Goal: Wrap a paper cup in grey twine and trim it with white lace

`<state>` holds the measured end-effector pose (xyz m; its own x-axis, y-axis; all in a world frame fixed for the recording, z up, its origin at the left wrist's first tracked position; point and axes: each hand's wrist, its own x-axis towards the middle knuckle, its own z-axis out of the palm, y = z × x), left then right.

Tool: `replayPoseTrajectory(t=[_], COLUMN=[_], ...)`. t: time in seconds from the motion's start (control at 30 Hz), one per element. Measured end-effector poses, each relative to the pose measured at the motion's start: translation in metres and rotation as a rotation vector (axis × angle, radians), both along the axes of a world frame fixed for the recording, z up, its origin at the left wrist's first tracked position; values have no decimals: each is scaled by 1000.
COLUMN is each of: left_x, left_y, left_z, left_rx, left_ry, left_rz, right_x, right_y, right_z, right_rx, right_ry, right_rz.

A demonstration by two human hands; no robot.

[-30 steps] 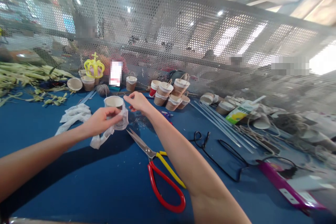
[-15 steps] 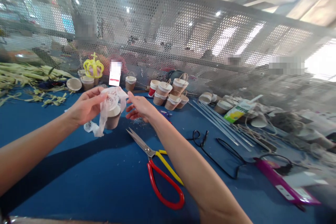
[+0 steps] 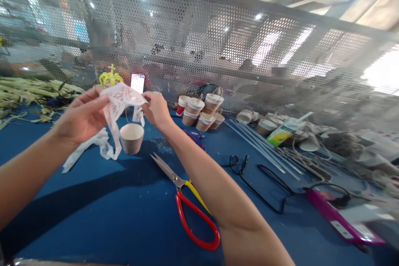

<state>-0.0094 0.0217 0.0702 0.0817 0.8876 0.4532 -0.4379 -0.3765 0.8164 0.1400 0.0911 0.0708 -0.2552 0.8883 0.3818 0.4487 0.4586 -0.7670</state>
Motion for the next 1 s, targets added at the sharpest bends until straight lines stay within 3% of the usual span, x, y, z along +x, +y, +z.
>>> replayPoseTrajectory(t=[0.1, 0.2, 0.27, 0.33, 0.43, 0.53, 0.7, 0.83, 1.0], left_x=[-6, -7, -4, 0, 12, 27, 45, 52, 56], left_y=[-10, -23, -30, -34, -36, -34, -32, -32, -31], left_z=[13, 21, 21, 16, 4, -11, -29, -38, -47], left_rx=[79, 133, 116, 68, -31, -108, -200, -176, -142], left_ry=[-12, 8, 38, 94, 155, 178, 181, 249, 403], left_rz=[40, 22, -18, -103, -234, -287, -284, -258, -299], right_x=[-7, -6, 3, 16, 41, 59, 68, 69, 72], right_y=[-15, -48, -70, -89, -108, -123, -134, -131, -128], right_z=[19, 30, 30, 24, 14, 5, -13, -29, -35], right_rx=[190, 320, 279, 162, 15, -43, 85, 173, 221], right_ry=[-19, -166, -317, -471, -448, -330, -169, -91, -1], right_rz=[67, 92, 130, 295, 396, 256, 9, -49, -97])
